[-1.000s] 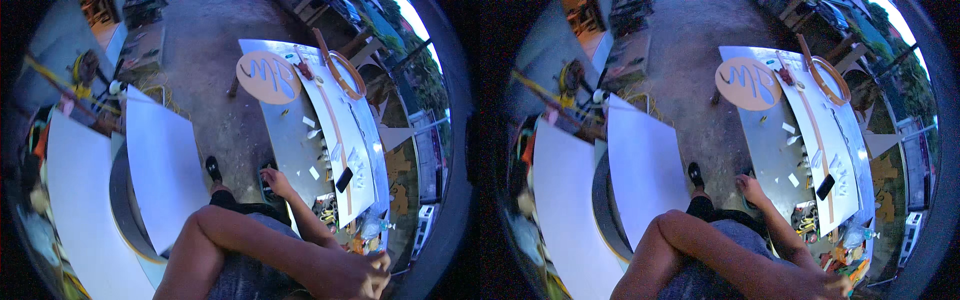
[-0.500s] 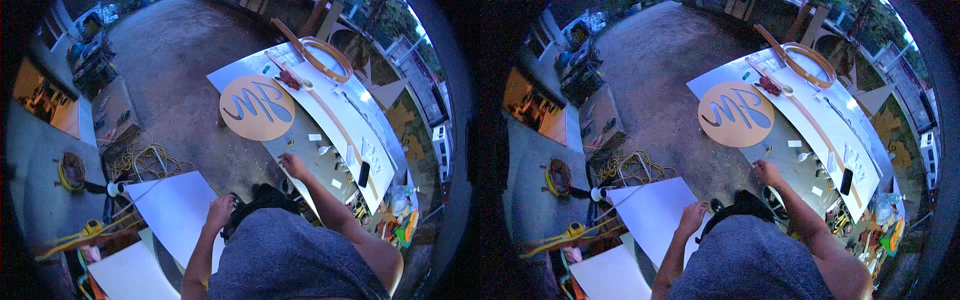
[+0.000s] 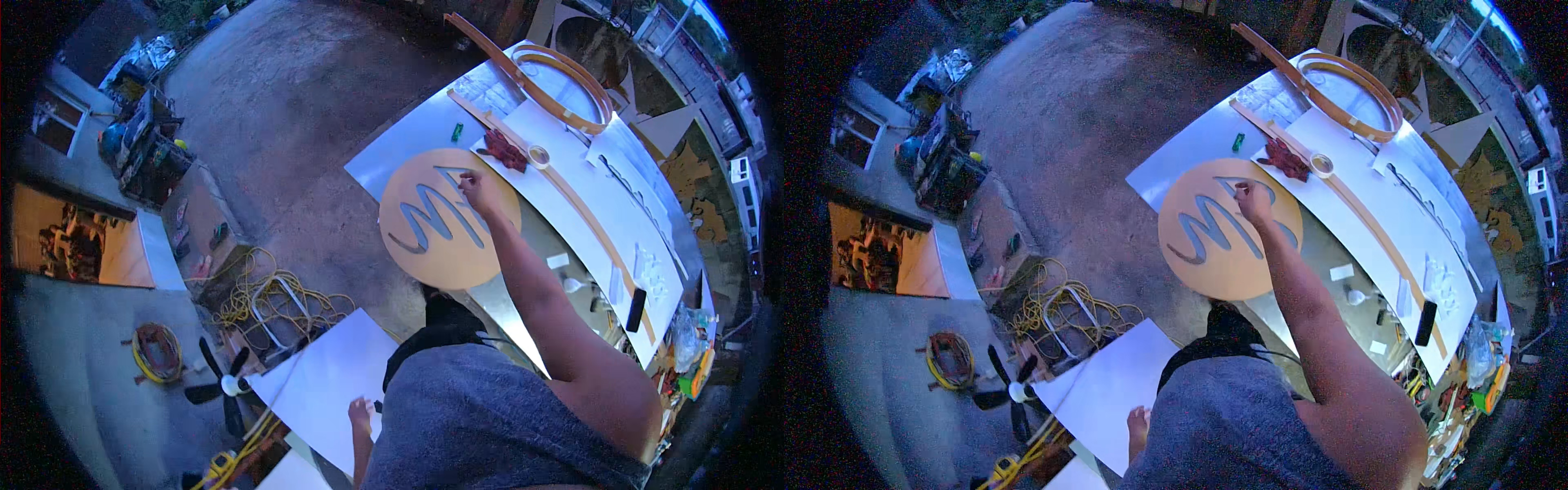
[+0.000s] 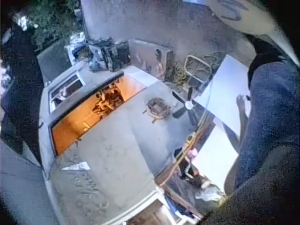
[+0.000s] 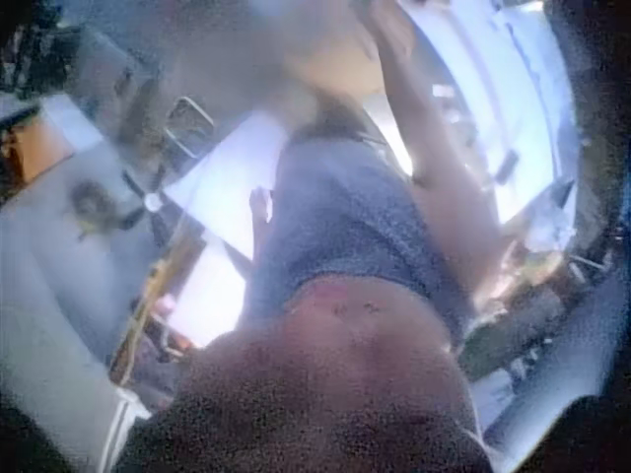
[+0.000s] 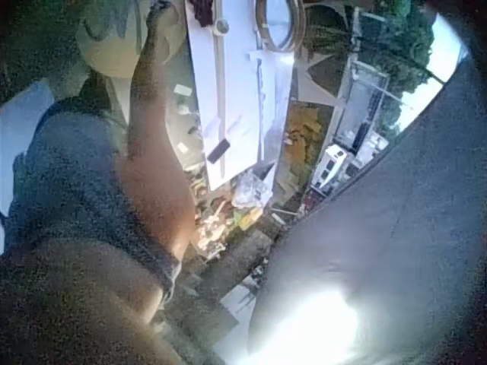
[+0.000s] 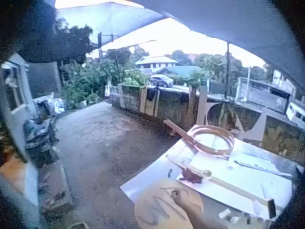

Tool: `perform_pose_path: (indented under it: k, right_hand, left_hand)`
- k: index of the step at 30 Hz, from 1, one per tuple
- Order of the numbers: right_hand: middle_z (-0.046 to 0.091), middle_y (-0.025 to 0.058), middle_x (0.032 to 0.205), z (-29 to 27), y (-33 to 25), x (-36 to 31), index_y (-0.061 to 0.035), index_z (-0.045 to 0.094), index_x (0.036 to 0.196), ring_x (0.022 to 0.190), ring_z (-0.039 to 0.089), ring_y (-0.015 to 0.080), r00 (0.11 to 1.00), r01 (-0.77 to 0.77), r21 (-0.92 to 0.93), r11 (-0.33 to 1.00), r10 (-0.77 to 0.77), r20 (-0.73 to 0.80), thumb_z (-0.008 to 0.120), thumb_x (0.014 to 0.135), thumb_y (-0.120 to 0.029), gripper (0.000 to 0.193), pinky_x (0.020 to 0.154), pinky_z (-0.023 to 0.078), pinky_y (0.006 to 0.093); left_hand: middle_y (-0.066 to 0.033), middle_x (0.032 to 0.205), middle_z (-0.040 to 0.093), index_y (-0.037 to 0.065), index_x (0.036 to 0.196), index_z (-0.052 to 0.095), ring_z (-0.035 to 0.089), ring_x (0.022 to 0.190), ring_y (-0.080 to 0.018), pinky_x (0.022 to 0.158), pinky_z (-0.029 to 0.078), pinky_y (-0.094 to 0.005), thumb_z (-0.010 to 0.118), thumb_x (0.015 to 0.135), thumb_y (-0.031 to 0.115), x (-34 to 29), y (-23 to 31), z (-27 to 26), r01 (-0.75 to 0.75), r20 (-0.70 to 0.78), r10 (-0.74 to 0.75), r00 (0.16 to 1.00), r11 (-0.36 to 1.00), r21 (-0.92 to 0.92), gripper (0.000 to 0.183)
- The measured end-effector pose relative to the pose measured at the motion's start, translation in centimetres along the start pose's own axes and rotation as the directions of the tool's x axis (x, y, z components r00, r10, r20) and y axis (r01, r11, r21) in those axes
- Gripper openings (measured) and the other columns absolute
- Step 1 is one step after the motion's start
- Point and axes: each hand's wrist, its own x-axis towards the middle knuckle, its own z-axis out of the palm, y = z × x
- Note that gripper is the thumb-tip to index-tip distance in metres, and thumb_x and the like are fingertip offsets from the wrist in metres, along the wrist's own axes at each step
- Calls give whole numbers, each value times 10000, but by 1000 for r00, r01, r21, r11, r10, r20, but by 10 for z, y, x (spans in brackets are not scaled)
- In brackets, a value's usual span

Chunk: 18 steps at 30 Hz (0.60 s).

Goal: The recorder is assembling a 3D sign letter and finishing other sign components using tools like a utility knife and blowtorch.

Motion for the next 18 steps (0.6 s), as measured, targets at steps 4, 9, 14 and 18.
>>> perform_pose_path:
  k: [4,9,14,18]
  right_hand:
    - [729,163,922,22,23,86,-21,663,1134,817,700,264,983,-171,31,985,173,-59,625,886,-201,309,759,537,389]
    - [716,189,928,45,55,164,-28,631,1160,882,691,349,968,-197,-173,965,164,-189,692,841,-232,384,807,533,440]
    - [687,226,1015,62,50,203,-5,582,1159,982,660,385,953,-238,-248,939,177,-247,751,810,-263,465,862,514,470]
    - [664,258,1079,65,41,218,20,491,1193,1006,643,440,930,-357,-272,894,311,-198,716,817,-213,497,889,517,485]
  left_hand:
    - [-156,1043,672,29,1208,544,652,769,-201,607,515,-291,519,996,162,-17,94,1,466,-106,-461,881,885,25,252]
    - [-145,1048,669,37,1192,536,641,776,-181,649,505,-298,535,1000,168,15,206,29,439,-89,-443,892,896,-62,233]
    - [-125,1082,645,2,1202,541,620,1000,-191,855,511,-310,502,1022,140,46,327,60,31,42,-37,998,992,126,230]
    - [-131,1077,645,-27,1218,536,624,1012,-189,878,511,-308,519,1012,119,54,365,61,18,61,-29,998,984,175,253]
